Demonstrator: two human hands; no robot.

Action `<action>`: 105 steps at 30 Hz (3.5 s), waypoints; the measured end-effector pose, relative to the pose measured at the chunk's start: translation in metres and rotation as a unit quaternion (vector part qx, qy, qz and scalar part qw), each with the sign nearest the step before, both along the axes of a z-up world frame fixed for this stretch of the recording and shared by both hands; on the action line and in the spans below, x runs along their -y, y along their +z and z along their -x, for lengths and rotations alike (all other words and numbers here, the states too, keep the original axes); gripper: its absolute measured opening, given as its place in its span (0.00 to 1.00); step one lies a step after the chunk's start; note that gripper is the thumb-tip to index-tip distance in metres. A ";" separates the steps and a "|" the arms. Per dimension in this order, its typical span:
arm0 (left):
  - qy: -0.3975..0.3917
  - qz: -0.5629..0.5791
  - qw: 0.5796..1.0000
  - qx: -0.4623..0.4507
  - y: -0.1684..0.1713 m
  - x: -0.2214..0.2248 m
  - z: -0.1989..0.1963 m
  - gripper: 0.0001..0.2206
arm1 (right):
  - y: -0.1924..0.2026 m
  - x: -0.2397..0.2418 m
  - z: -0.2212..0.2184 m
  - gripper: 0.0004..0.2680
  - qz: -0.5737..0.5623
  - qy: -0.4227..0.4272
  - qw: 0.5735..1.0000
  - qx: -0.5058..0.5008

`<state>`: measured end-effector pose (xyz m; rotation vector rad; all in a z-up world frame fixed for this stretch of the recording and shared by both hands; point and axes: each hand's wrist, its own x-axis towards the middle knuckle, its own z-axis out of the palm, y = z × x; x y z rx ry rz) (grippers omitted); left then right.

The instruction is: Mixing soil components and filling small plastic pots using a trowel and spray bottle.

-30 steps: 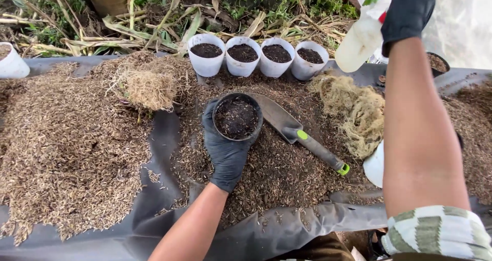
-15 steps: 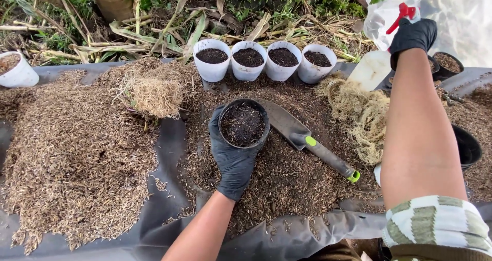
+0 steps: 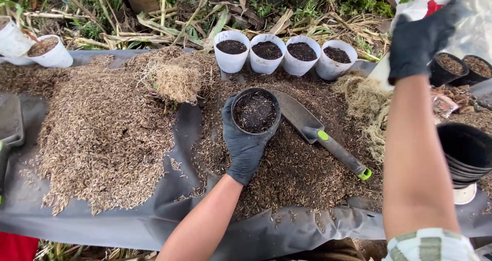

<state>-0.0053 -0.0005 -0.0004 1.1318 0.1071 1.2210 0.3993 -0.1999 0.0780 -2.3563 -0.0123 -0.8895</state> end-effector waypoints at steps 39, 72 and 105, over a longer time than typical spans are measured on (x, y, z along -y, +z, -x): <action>0.140 -0.099 0.971 -0.164 0.008 0.006 0.007 0.30 | 0.092 -0.161 0.224 0.15 0.006 0.592 0.754 -0.283; 0.152 -0.129 0.968 -0.154 0.015 0.009 0.012 0.27 | 0.028 -0.271 0.186 0.21 -0.109 0.429 0.887 -0.134; 0.154 -0.120 0.969 -0.154 0.013 0.008 0.010 0.27 | 0.031 -0.262 0.174 0.42 -0.112 0.505 0.831 -0.203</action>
